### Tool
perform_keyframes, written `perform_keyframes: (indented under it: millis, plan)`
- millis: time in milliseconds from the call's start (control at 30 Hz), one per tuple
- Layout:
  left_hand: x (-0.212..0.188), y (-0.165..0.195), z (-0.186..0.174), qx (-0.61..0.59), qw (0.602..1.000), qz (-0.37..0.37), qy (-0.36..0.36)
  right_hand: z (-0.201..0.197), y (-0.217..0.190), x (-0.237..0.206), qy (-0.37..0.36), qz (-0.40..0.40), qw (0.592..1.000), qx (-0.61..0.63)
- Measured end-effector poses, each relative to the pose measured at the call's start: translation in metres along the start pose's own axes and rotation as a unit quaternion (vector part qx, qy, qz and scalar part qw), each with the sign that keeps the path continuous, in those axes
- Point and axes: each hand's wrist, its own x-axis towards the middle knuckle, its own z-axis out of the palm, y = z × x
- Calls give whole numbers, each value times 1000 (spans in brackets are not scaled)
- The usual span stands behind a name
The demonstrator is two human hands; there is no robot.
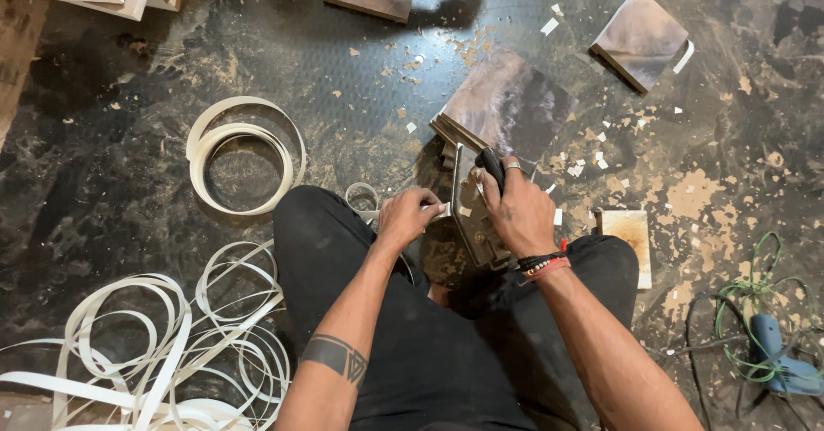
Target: The person sits on the floor and applies white edge banding to the edges of small square wooden boards. They position the banding, use a hot iron to press it down, and then trim the excess material. The finished pieces are stacked nearby.
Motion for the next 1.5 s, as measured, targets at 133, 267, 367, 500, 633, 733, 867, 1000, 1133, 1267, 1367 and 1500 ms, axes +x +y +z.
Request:
perform_keyframes:
  millis: [133, 267, 367, 500, 633, 733, 867, 1000, 1133, 1267, 1367, 1500]
  plan:
    - [2, 0, -2, 23, 1000, -8, -3, 0, -2, 0, 1, -1, 1000, -1]
    - [4, -2, -7, 42, 999, 6, 3, 0, -4, 1, 4, 0, 1000, 3]
    - [4, -1, -11, 56, 998, 4, 1, 1, -6, 0, 8, 2, 1000, 5]
    - [5, 2, -21, 64, 998, -2, -3, 3, -7, 0, 29, -8, 1000, 0]
    - [2, 17, -31, 54, 998, 15, 13, 3, -6, -1, 29, -11, 999, 15]
    - [-4, 35, -32, 66, 996, 56, 20, 3, -6, -3, 30, -7, 999, 8]
    - [-20, 47, -31, 93, 988, 115, 40, 4, -7, -3, 33, -8, 999, 8]
    - [-41, 35, -32, 126, 974, 171, 78, 5, -7, -3, 39, -8, 999, 1]
    - [-59, 8, -37, 118, 968, 181, 126, 4, -8, -2, 28, 1, 1000, 6]
    - [-68, -18, -44, 282, 939, 142, 133, 2, -9, 1, 25, -2, 1000, 12]
    - [-66, -26, -38, 284, 933, 175, 137, 0, -10, 2, 23, -5, 1000, 19]
    - [-54, -19, -15, 92, 977, 161, 102, 0, -10, 0, 25, -9, 999, 18]
